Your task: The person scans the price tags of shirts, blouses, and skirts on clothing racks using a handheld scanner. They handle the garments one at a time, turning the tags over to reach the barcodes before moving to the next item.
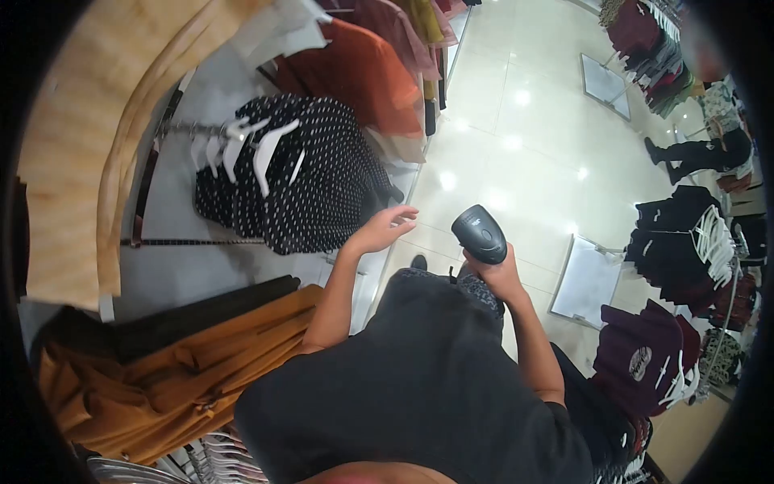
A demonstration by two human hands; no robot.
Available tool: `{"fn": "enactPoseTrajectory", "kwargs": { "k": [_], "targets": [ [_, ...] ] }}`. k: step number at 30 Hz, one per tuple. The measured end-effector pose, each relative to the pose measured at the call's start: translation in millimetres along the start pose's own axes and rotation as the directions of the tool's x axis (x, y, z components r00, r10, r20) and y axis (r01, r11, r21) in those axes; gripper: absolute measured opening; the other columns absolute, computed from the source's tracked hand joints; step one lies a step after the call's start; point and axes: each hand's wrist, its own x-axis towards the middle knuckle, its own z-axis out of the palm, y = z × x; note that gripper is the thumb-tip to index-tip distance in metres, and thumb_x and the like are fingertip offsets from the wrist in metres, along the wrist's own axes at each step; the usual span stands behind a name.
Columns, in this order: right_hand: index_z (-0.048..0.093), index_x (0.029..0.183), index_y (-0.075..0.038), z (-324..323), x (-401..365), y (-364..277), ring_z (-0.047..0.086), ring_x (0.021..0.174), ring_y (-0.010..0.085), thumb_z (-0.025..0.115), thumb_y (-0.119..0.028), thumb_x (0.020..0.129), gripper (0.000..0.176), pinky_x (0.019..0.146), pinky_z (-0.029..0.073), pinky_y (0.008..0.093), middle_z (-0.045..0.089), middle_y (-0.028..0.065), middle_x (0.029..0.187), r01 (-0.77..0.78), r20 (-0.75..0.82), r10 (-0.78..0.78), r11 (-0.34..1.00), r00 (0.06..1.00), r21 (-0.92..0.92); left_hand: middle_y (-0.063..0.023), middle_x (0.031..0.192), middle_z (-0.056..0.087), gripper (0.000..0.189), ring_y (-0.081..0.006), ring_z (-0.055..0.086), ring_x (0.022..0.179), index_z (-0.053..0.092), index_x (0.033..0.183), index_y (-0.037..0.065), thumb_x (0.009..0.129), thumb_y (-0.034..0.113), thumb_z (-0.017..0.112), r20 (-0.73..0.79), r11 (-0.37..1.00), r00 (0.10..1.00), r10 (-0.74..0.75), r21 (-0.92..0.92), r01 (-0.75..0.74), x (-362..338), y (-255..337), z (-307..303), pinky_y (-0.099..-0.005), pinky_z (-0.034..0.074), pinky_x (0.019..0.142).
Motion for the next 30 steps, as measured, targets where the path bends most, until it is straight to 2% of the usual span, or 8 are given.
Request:
{"fn": "enactPoseTrajectory", "kwargs": {
  "k": [2,4,9,14,16,17,21,30],
  "targets": [
    [0.066,0.091,0.000,-20,27,3,0.053,0.055,0.0083,0.071,-0.008,0.083,0.012,0.052,0.042,0.0259,0.060,0.0014,0.066,-0.006,-0.002,0.006,1.000,1.000,0.024,-0.0128,0.107,0.067,0.031,-0.0197,0.065,0.095,0.058,0.121,-0.001,0.095,0.017,0.057,-0.063,0.998,0.996,0.059,-0.022,-0.060,33,5,-5,-0.0324,0.050,0.088],
    [0.066,0.091,0.000,-43,60,4,0.053,0.055,0.0083,0.071,-0.009,0.083,0.013,0.052,0.042,0.0256,0.060,0.0019,0.066,-0.018,-0.021,0.020,0.993,1.000,0.114,-0.0104,0.103,0.068,0.026,-0.0160,0.065,0.090,0.060,0.117,0.000,0.096,0.015,0.056,-0.279,0.942,0.960,-0.021,-0.328,-0.074,69,14,-13,-0.0302,0.051,0.083],
    [0.064,0.086,-0.001,-117,145,5,0.053,0.055,0.0088,0.073,-0.014,0.083,0.017,0.053,0.043,0.0261,0.060,0.0021,0.066,0.022,0.105,-0.024,0.999,0.994,0.024,-0.0091,0.095,0.068,0.020,-0.0161,0.066,0.080,0.060,0.109,0.000,0.097,0.015,0.056,-0.661,0.894,0.748,-0.062,-0.370,-0.252,155,39,-23,-0.0282,0.053,0.072],
    [0.064,0.083,-0.001,-180,217,-28,0.053,0.061,0.0098,0.072,-0.013,0.083,0.014,0.058,0.043,0.0285,0.061,0.0017,0.067,0.112,0.239,-0.097,0.992,0.966,-0.051,-0.0071,0.089,0.066,0.017,-0.0126,0.063,0.074,0.056,0.111,0.000,0.096,0.009,0.054,-0.729,0.873,0.685,-0.003,-0.336,-0.354,237,90,-15,-0.0252,0.051,0.067],
    [0.064,0.083,-0.001,-201,237,-35,0.052,0.061,0.0099,0.072,-0.012,0.083,0.014,0.058,0.043,0.0287,0.061,0.0013,0.068,0.163,0.238,-0.158,0.987,0.958,0.000,-0.0035,0.081,0.061,0.016,-0.0117,0.060,0.069,0.055,0.110,0.001,0.095,0.008,0.055,-0.727,0.809,0.679,-0.100,-0.457,-0.370,263,105,-13,-0.0253,0.051,0.065],
    [0.063,0.083,-0.001,-213,244,-39,0.053,0.060,0.0094,0.072,-0.010,0.083,0.013,0.057,0.043,0.0277,0.061,0.0013,0.068,0.066,0.247,-0.071,0.997,0.966,0.028,-0.0005,0.074,0.054,0.014,-0.0097,0.053,0.061,0.054,0.107,0.002,0.094,0.006,0.055,-0.732,0.744,0.671,-0.119,-0.513,-0.427,277,112,-10,-0.0248,0.050,0.062],
    [0.063,0.084,0.000,-251,274,-58,0.053,0.056,0.0078,0.071,-0.009,0.084,0.011,0.052,0.042,0.0255,0.059,0.0016,0.064,0.044,0.229,-0.054,0.998,0.972,0.047,0.0001,0.071,0.052,0.008,-0.0061,0.045,0.055,0.053,0.100,0.004,0.092,0.003,0.055,-0.783,0.723,0.606,-0.143,-0.500,-0.476,321,122,-2,-0.0236,0.045,0.055],
    [0.066,0.089,0.000,-300,381,-92,0.054,0.056,0.0079,0.072,-0.007,0.083,0.011,0.052,0.043,0.0247,0.061,0.0015,0.067,-0.073,0.114,0.063,0.994,0.992,0.081,0.0024,0.067,0.041,0.008,-0.0056,0.038,0.054,0.050,0.102,0.006,0.095,0.003,0.050,-0.872,0.721,0.474,-0.121,-0.405,-0.562,459,118,-50,-0.0246,0.040,0.052]
  ]
}}
